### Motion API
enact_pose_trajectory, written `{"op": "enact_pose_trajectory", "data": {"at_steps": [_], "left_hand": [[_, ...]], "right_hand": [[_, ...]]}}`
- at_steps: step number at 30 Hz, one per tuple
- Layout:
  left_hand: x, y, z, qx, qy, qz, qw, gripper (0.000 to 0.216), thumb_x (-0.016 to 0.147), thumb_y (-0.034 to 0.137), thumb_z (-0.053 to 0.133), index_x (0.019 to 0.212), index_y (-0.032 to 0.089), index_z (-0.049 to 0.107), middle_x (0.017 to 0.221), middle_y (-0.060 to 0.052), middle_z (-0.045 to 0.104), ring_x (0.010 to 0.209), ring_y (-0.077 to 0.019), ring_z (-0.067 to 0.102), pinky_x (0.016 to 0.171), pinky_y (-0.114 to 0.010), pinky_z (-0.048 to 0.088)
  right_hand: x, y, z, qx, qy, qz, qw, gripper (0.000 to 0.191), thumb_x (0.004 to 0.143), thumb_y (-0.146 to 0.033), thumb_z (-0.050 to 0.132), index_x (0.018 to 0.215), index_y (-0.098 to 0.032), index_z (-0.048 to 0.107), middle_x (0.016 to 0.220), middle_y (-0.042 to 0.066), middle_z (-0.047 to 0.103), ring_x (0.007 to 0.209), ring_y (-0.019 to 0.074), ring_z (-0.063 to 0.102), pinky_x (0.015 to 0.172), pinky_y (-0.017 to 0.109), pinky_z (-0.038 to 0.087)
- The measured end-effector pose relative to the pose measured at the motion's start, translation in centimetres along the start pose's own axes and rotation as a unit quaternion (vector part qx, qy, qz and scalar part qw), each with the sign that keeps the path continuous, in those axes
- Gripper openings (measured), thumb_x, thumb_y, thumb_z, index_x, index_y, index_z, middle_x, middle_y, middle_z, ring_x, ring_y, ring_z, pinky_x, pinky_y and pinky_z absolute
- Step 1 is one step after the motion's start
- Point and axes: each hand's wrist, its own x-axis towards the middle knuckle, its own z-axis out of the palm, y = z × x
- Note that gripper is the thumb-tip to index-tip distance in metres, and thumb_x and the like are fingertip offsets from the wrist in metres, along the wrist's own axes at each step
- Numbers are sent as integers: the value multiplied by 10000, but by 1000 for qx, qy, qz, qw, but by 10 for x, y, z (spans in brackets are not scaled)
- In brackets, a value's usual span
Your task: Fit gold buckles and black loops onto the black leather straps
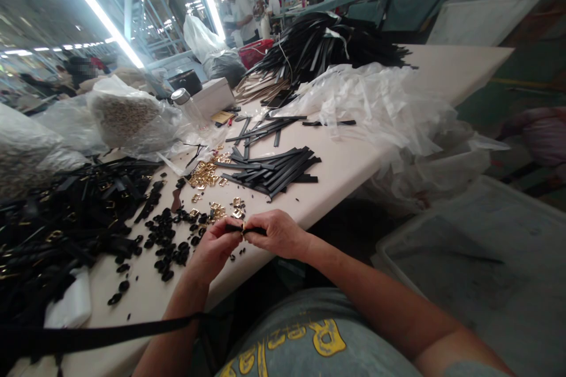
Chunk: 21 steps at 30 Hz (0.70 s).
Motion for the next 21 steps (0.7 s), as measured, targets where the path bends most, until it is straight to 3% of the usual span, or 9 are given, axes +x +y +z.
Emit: {"op": "enact_pose_trajectory", "data": {"at_steps": [8, 14, 21], "left_hand": [[-8, 1, 8, -11, 8, 30, 999, 176, 620, 233, 820, 759, 197, 718, 827, -13, 684, 728, -130, 594, 686, -239, 483], [-14, -7, 2, 44, -8, 47, 998, 277, 676, 238, 805, 941, 212, 731, 867, -20, 701, 744, -126, 585, 672, -216, 457], [-11, -17, 2, 53, 42, 76, 995, 184, 732, 280, 777, 892, 194, 748, 783, -11, 695, 696, -110, 565, 670, -212, 455]], "right_hand": [[-2, 0, 0, 28, 3, 27, 999, 93, 839, -272, 671, 795, -201, 712, 634, -37, 633, 583, 91, 533, 583, 198, 336], [0, -4, 2, -37, 39, 49, 997, 72, 774, -228, 653, 725, -200, 698, 610, -40, 619, 562, 94, 513, 543, 206, 301], [-1, -6, 3, -66, 35, 52, 996, 94, 801, -224, 616, 737, -196, 679, 652, -24, 641, 605, 105, 544, 567, 207, 319]]}}
